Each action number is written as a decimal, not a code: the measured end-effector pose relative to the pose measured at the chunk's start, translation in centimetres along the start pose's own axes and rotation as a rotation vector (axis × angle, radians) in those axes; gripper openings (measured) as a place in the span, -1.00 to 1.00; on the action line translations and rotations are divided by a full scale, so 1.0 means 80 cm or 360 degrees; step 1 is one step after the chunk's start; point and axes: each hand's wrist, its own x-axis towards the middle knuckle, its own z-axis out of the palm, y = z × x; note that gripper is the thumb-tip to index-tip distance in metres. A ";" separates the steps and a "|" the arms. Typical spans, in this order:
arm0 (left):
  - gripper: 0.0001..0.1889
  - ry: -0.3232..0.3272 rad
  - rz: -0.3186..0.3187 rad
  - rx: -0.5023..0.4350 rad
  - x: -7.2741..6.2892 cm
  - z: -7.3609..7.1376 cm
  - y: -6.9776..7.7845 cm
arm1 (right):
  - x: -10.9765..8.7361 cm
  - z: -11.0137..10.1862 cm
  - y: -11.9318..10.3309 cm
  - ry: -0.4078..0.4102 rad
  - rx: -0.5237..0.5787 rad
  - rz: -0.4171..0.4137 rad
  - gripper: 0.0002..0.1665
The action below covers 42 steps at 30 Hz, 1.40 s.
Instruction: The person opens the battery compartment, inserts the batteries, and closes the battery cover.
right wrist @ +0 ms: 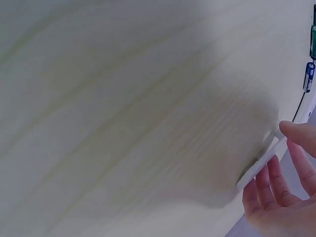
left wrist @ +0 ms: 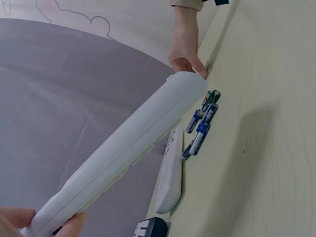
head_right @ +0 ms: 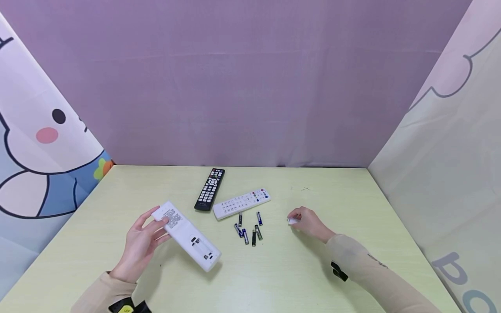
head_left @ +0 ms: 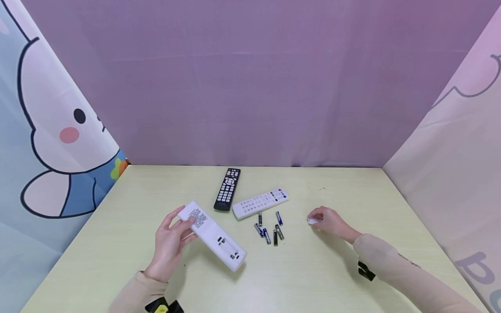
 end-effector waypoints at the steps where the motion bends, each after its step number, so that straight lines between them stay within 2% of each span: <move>1: -0.50 0.0000 -0.0002 0.0000 0.000 0.000 0.000 | 0.000 0.000 0.000 0.0000 -0.0006 -0.0001 -0.74; 10: -0.50 -0.0002 0.0001 0.0007 -0.001 0.001 0.000 | 0.001 -0.003 -0.004 -0.0003 0.0031 -0.0055 -0.76; 21: -0.50 -0.0009 -0.0010 -0.0013 0.000 0.000 -0.003 | 0.006 0.001 -0.027 0.0028 0.0050 -0.0074 -0.77; 32: -0.50 -0.0014 -0.0018 -0.0033 0.002 0.002 -0.005 | 0.020 0.016 -0.047 0.0044 0.0064 -0.0121 -0.78; 39: -0.51 -0.0009 -0.0030 -0.0034 0.003 0.003 -0.007 | 0.029 0.028 -0.061 -0.0002 0.0079 -0.0199 -0.76; 42: -0.50 -0.0014 -0.0034 -0.0035 0.004 0.004 -0.008 | 0.033 0.033 -0.066 -0.0013 0.0085 -0.0180 -0.75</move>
